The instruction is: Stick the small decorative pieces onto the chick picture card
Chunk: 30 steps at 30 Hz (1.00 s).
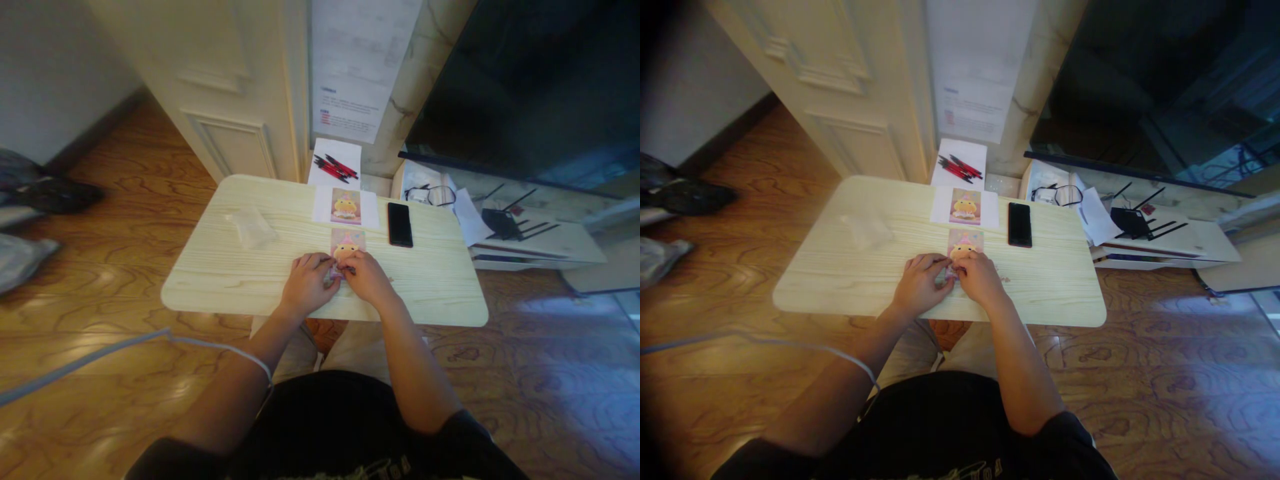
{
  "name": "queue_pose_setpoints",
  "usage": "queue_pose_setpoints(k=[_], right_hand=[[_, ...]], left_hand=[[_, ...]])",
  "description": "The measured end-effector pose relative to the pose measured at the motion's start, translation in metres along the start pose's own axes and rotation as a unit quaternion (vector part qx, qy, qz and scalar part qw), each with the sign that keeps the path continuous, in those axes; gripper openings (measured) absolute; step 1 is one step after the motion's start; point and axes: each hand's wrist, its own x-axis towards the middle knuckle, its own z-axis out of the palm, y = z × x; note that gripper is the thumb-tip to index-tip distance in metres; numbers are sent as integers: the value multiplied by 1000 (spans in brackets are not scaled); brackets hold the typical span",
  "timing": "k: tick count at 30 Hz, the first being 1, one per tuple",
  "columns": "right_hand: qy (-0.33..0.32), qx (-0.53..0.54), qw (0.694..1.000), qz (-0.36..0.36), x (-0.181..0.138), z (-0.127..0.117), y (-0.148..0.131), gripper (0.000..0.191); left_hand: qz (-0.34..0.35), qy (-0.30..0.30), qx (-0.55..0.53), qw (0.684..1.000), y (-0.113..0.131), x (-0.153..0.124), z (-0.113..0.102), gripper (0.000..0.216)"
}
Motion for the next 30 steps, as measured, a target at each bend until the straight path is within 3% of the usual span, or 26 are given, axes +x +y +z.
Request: queue_pose_setpoints(k=[15, 20, 30], right_hand=[[40, 9, 999, -8, -10, 10, 5, 27], [106, 72, 991, 28, -18, 5, 13, 31], [215, 24, 975, 51, -53, -5, 30, 20]], left_hand=[[6, 1, -4, 1000, 0, 0, 0, 39], [7, 7, -7, 1000, 0, 0, 0, 38], [1, -2, -20, 1000, 0, -2, -3, 33]])
